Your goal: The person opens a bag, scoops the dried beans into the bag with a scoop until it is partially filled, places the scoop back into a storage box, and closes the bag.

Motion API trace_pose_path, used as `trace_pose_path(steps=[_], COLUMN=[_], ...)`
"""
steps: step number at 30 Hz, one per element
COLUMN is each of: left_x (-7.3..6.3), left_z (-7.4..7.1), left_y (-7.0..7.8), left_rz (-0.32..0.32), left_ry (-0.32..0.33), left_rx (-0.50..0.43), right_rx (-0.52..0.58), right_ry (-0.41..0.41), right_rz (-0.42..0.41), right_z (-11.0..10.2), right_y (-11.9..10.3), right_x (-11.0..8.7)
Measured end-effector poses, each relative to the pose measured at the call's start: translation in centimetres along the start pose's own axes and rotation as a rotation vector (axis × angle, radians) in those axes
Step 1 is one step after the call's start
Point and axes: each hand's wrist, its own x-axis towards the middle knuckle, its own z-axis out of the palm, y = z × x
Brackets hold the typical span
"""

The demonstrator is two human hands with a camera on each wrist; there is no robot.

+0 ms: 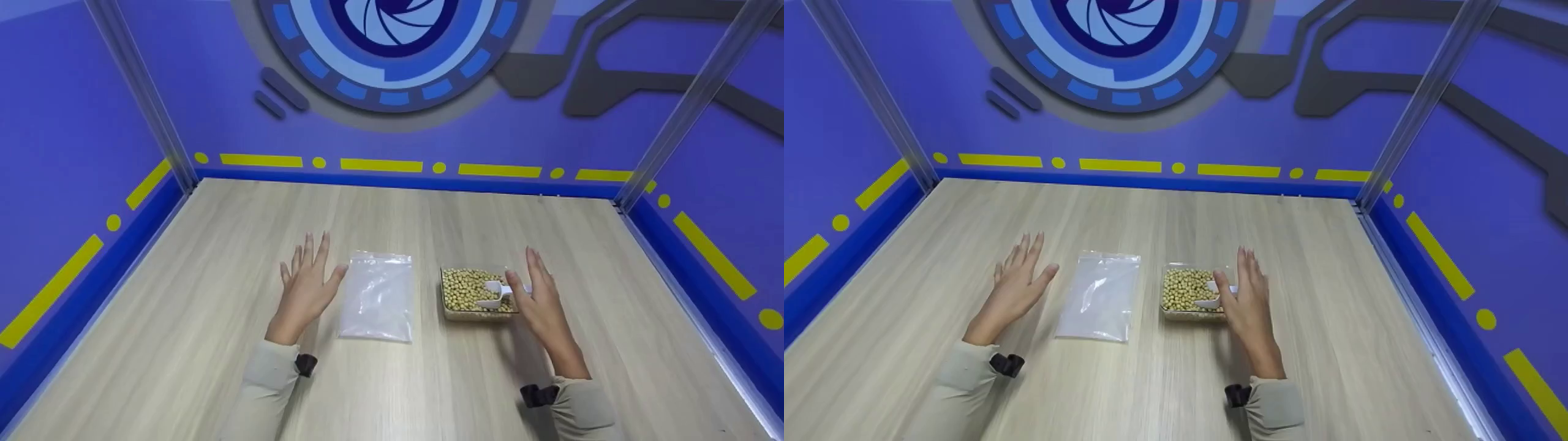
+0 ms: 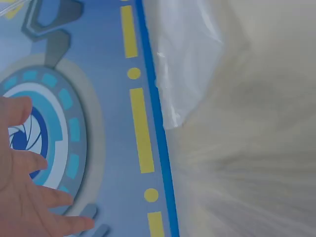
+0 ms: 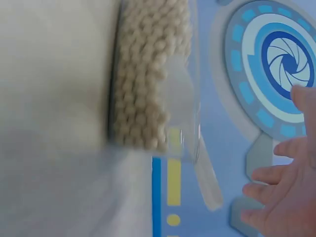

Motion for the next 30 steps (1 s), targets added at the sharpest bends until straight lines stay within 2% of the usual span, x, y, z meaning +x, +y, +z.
trace_pose_path(steps=[4,7,11,14,18,24,30], left_x=[0.6,1.0,1.4,1.6,1.7,1.9,2.1], left_z=[-0.4,-0.6,-0.8,-0.8,-0.7,-0.1,1.0], left_y=[-0.6,-1.1,-1.9,-2.6,-3.4,-4.0,-4.6], left_rz=[-0.028,-0.073,-0.15,-0.202,-0.272,-0.355,-0.436], left_ry=[-0.046,-0.089,-0.142,-0.178,-0.217,-0.243,-0.251], left_rx=[-0.224,-0.386,-0.532,-0.613,-0.719,-0.896,-0.999], right_rx=[0.243,0.497,0.842,0.992,1.088,1.179,1.186], right_ry=[-0.003,-0.016,-0.082,-0.14,-0.19,-0.21,-0.243], right_rz=[0.046,0.076,0.126,0.175,0.234,0.297,0.347], right_z=[0.4,0.9,2.2,3.5,5.3,8.0,10.6], right_y=[-1.1,-2.0,-3.1,-3.9,-4.9,-6.5,-7.8], right_x=[0.1,0.2,1.0,1.6,2.1,2.5,2.8])
